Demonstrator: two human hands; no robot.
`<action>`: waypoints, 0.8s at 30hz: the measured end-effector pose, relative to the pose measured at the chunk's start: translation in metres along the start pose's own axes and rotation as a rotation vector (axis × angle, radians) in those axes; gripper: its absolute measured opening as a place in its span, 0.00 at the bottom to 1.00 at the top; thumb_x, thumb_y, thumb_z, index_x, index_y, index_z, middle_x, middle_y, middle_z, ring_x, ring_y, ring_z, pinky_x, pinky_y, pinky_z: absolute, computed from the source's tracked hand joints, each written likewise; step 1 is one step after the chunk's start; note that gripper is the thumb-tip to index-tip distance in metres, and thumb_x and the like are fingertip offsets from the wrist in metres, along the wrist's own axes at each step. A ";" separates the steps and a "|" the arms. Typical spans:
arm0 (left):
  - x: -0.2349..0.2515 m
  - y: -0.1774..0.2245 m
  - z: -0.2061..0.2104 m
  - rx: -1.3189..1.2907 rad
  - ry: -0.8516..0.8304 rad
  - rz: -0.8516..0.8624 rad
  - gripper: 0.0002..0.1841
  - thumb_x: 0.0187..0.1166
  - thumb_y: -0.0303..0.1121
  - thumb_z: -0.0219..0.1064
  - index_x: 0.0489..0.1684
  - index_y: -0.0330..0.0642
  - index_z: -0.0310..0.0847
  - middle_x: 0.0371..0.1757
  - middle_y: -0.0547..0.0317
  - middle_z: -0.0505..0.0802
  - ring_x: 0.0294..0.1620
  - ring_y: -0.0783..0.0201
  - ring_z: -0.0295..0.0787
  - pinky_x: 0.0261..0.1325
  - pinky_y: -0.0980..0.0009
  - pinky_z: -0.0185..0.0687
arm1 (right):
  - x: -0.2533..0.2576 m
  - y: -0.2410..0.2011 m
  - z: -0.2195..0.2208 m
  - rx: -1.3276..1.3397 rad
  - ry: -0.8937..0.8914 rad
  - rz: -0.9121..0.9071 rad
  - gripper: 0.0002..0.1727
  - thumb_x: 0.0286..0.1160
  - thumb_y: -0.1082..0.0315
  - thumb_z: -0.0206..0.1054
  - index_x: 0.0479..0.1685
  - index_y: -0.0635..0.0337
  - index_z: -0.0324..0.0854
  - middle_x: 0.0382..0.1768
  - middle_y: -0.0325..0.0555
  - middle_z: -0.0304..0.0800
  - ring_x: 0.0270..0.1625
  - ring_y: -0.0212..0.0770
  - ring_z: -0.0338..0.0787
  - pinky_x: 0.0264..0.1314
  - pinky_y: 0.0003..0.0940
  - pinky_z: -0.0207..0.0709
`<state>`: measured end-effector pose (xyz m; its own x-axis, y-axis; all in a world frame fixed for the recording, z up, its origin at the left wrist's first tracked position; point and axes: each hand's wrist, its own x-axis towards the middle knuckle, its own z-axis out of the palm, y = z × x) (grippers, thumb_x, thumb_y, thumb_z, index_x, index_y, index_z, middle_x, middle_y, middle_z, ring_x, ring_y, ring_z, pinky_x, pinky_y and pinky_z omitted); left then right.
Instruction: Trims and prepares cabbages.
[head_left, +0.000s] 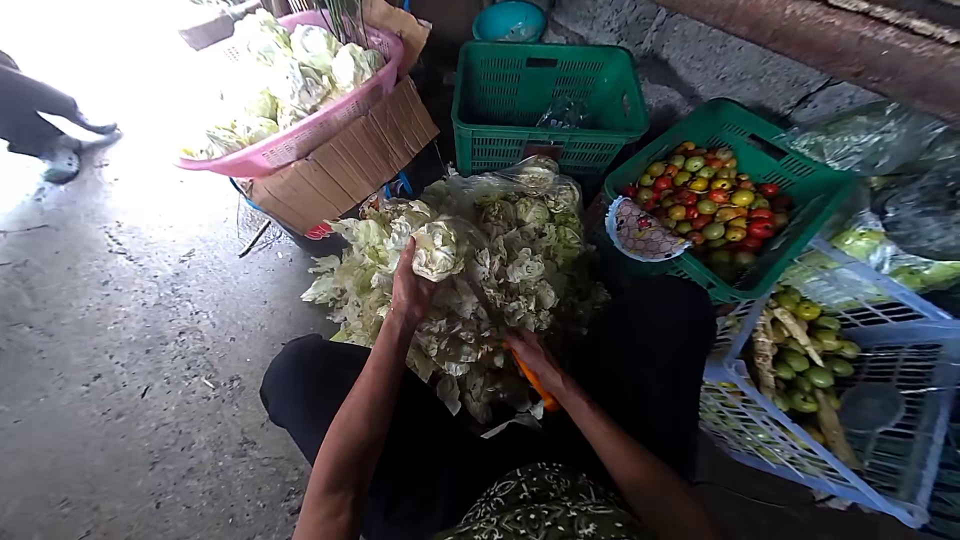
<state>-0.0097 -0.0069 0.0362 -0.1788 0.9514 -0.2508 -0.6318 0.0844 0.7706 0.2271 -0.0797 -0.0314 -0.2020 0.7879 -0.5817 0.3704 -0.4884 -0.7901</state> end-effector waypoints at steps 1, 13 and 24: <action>0.000 0.001 0.001 0.012 -0.011 0.014 0.27 0.93 0.57 0.41 0.75 0.49 0.70 0.61 0.57 0.90 0.59 0.61 0.89 0.61 0.58 0.88 | -0.007 -0.003 -0.003 0.041 0.030 -0.024 0.30 0.85 0.41 0.58 0.71 0.57 0.76 0.41 0.46 0.82 0.27 0.34 0.77 0.27 0.32 0.74; -0.003 -0.024 0.003 0.189 -0.160 0.142 0.32 0.86 0.60 0.50 0.82 0.49 0.65 0.63 0.57 0.89 0.59 0.64 0.89 0.61 0.61 0.88 | 0.015 -0.116 0.011 -0.031 0.251 -0.347 0.36 0.81 0.45 0.68 0.76 0.64 0.68 0.40 0.61 0.88 0.35 0.52 0.90 0.44 0.52 0.87; -0.001 -0.024 -0.004 0.358 -0.184 0.243 0.36 0.82 0.63 0.54 0.83 0.49 0.65 0.65 0.58 0.87 0.60 0.67 0.86 0.62 0.64 0.85 | 0.018 -0.117 0.020 -0.201 0.300 -0.364 0.48 0.68 0.39 0.76 0.78 0.67 0.68 0.47 0.67 0.89 0.48 0.63 0.91 0.54 0.63 0.83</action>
<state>0.0026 -0.0110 0.0156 -0.1323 0.9902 0.0451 -0.2822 -0.0813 0.9559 0.1615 -0.0157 0.0465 -0.0922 0.9809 -0.1713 0.4976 -0.1036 -0.8612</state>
